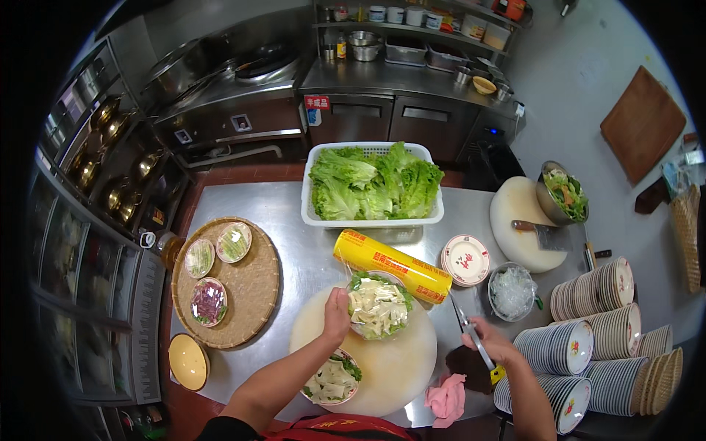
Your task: The person assembles salads by placing lettuce leaves into bowls, adding sliced white vegetables, and covering the bowls with plastic wrap. They use scissors to cut the wrap and place the finished bowls on the counter.
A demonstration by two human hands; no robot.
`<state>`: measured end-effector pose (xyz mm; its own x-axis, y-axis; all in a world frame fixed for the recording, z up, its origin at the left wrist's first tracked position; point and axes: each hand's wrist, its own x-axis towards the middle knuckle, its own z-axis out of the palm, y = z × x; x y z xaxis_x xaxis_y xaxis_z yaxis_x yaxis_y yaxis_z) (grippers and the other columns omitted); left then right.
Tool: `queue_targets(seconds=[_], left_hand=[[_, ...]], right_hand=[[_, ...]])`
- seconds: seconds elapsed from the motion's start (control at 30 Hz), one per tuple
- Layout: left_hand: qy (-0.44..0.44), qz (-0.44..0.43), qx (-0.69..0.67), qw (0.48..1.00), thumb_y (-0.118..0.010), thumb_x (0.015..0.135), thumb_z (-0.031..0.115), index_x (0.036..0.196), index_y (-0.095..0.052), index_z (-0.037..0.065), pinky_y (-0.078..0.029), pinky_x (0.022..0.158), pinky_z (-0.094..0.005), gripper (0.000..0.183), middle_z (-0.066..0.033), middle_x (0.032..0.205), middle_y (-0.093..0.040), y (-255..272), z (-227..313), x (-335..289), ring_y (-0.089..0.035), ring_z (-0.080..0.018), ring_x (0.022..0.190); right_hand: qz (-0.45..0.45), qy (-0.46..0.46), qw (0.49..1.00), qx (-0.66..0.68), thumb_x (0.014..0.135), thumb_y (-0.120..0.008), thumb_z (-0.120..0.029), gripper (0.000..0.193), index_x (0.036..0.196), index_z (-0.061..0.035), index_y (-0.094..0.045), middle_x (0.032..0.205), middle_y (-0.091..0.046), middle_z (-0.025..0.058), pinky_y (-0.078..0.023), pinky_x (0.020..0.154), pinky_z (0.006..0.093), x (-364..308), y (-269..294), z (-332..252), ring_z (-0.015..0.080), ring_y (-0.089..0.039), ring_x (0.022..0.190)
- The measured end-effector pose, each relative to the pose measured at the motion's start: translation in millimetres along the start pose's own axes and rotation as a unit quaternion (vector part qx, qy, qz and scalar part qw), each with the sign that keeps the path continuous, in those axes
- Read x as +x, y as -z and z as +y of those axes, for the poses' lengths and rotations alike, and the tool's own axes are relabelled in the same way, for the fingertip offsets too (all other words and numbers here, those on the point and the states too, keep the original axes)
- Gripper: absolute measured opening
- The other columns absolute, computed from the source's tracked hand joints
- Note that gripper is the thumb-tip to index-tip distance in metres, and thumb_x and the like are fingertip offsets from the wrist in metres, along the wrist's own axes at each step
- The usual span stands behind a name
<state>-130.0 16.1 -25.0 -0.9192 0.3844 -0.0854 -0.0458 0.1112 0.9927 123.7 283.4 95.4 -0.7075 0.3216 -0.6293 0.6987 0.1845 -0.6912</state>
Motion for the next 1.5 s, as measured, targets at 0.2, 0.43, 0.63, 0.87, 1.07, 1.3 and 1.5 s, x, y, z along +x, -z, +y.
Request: queue_targets(seconds=[0.2, 0.43, 0.63, 0.87, 1.07, 1.3, 1.5], left_hand=[[0.029, 0.000, 0.002, 1.000, -0.037, 0.104, 0.023, 0.090, -0.047, 0.002, -0.041, 0.073, -0.0278, 0.027, -0.0029, 0.079, -0.045, 8, 6, -4, -0.041, -0.0127, 0.077], [0.044, -0.011, 0.007, 0.999, -0.037, 0.105, 0.022, 0.090, -0.048, 0.002, -0.041, 0.071, -0.0268, 0.027, -0.0019, 0.077, -0.045, 8, 20, -6, -0.040, -0.0110, 0.075], [0.052, -0.023, -0.002, 0.998, -0.037, 0.105, 0.023, 0.091, -0.048, 0.003, -0.040, 0.070, -0.0253, 0.026, 0.0002, 0.078, -0.045, 15, 7, -7, -0.040, -0.0089, 0.076], [0.046, -0.033, 0.011, 0.998, -0.038, 0.105, 0.023, 0.091, -0.048, 0.003, -0.040, 0.070, -0.0255, 0.027, 0.0004, 0.078, -0.045, 23, 29, -5, -0.041, -0.0088, 0.076], [0.049, -0.052, 0.036, 0.997, -0.039, 0.104, 0.022, 0.090, -0.048, 0.003, -0.041, 0.070, -0.0272, 0.026, -0.0023, 0.076, -0.046, 37, 23, -4, -0.042, -0.0109, 0.074], [0.052, -0.090, 0.060, 0.993, -0.041, 0.104, 0.024, 0.091, -0.048, 0.002, -0.041, 0.070, -0.0281, 0.026, -0.0047, 0.076, -0.047, 61, 49, -15, -0.043, -0.0120, 0.074], [0.059, -0.084, 0.068, 0.992, -0.040, 0.104, 0.026, 0.093, -0.050, 0.002, -0.042, 0.071, -0.0273, 0.028, -0.0032, 0.079, -0.048, 93, 86, -31, -0.044, -0.0112, 0.076]], right_hand=[[-0.130, -0.093, 0.985, 0.070, 0.091, -0.060, -0.048, 0.055, 0.129, -0.0112, -0.045, 0.097, -0.055, 0.0005, -0.043, 0.076, 0.0220, 5, -11, 10, 0.0085, -0.053, 0.087], [-0.200, -0.060, 0.972, 0.107, 0.091, -0.058, -0.048, 0.055, 0.127, -0.0076, -0.050, 0.092, -0.054, 0.0011, -0.045, 0.069, 0.0237, 67, -2, -1, 0.0096, -0.052, 0.078], [-0.219, 0.008, 0.969, 0.117, 0.092, -0.060, -0.042, 0.048, 0.121, -0.0039, -0.055, 0.074, -0.050, -0.0026, -0.041, 0.056, 0.0219, 96, 1, -46, 0.0072, -0.050, 0.064], [-0.285, 0.052, 0.957, -0.002, 0.093, -0.057, -0.043, 0.043, 0.115, -0.0065, -0.058, 0.067, -0.047, -0.0050, -0.037, 0.051, 0.0204, 125, 4, -91, 0.0050, -0.045, 0.057], [-0.341, 0.044, 0.925, -0.163, 0.091, -0.053, -0.058, 0.048, 0.090, -0.0101, -0.059, 0.064, -0.047, -0.0043, -0.035, 0.051, 0.0222, 156, -12, -154, 0.0068, -0.044, 0.055], [-0.379, 0.088, 0.891, -0.234, 0.078, -0.055, -0.075, 0.067, 0.079, -0.0078, -0.060, 0.071, -0.055, 0.0014, -0.042, 0.056, 0.0257, 207, -69, -201, 0.0118, -0.052, 0.060], [-0.295, 0.092, 0.938, -0.158, 0.079, -0.069, -0.058, 0.051, 0.084, -0.0074, -0.066, 0.067, -0.062, 0.0046, -0.050, 0.057, 0.0313, 190, -105, -206, 0.0169, -0.062, 0.061]])
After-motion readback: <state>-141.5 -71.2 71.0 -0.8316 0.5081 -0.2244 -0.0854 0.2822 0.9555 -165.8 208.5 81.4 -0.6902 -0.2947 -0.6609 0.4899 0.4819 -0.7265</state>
